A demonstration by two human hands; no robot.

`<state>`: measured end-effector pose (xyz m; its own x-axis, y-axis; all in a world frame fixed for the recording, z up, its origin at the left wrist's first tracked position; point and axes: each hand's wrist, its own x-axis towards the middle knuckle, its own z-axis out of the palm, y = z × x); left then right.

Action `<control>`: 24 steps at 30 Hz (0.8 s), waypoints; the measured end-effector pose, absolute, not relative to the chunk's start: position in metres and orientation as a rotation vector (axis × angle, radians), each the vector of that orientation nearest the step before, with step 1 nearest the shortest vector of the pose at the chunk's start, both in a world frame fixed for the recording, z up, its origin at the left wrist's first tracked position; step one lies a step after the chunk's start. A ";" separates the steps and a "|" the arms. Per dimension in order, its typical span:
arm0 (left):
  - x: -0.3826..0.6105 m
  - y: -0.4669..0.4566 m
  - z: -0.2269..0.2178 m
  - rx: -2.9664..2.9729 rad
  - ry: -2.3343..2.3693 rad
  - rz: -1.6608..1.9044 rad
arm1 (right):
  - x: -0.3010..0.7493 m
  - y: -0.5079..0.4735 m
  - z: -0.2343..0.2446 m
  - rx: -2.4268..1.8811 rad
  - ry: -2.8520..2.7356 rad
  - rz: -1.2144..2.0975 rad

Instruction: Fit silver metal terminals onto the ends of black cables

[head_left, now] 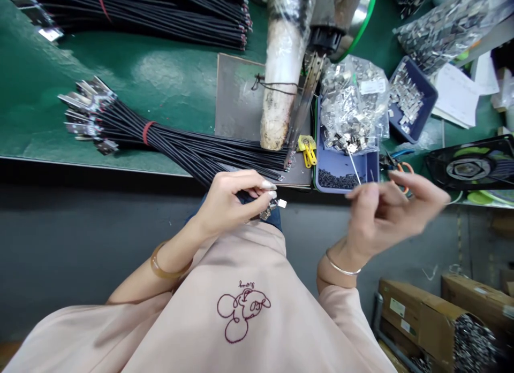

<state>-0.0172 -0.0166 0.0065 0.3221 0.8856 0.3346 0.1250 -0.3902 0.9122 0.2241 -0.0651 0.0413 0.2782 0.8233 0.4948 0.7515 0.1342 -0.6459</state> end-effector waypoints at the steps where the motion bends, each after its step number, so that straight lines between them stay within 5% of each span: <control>1: -0.019 -0.017 0.005 1.721 0.931 1.201 | 0.228 -0.058 0.040 -1.677 -1.468 0.067; 8: -0.020 -0.002 -0.007 2.303 1.198 1.146 | 0.281 0.010 0.014 -1.986 -1.664 -0.239; 13: -0.008 0.011 -0.015 2.480 1.367 1.018 | 0.291 0.034 0.010 -2.057 -1.740 -0.140; 24: -0.017 0.004 -0.002 2.450 1.137 1.210 | 0.244 -0.016 0.025 -1.671 -1.486 -0.102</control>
<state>-0.0168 0.0041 -0.0023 0.3761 0.7047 0.6016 0.5567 -0.6909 0.4613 0.2439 -0.0163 0.0245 0.2828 0.7666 0.5764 0.8384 0.0944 -0.5368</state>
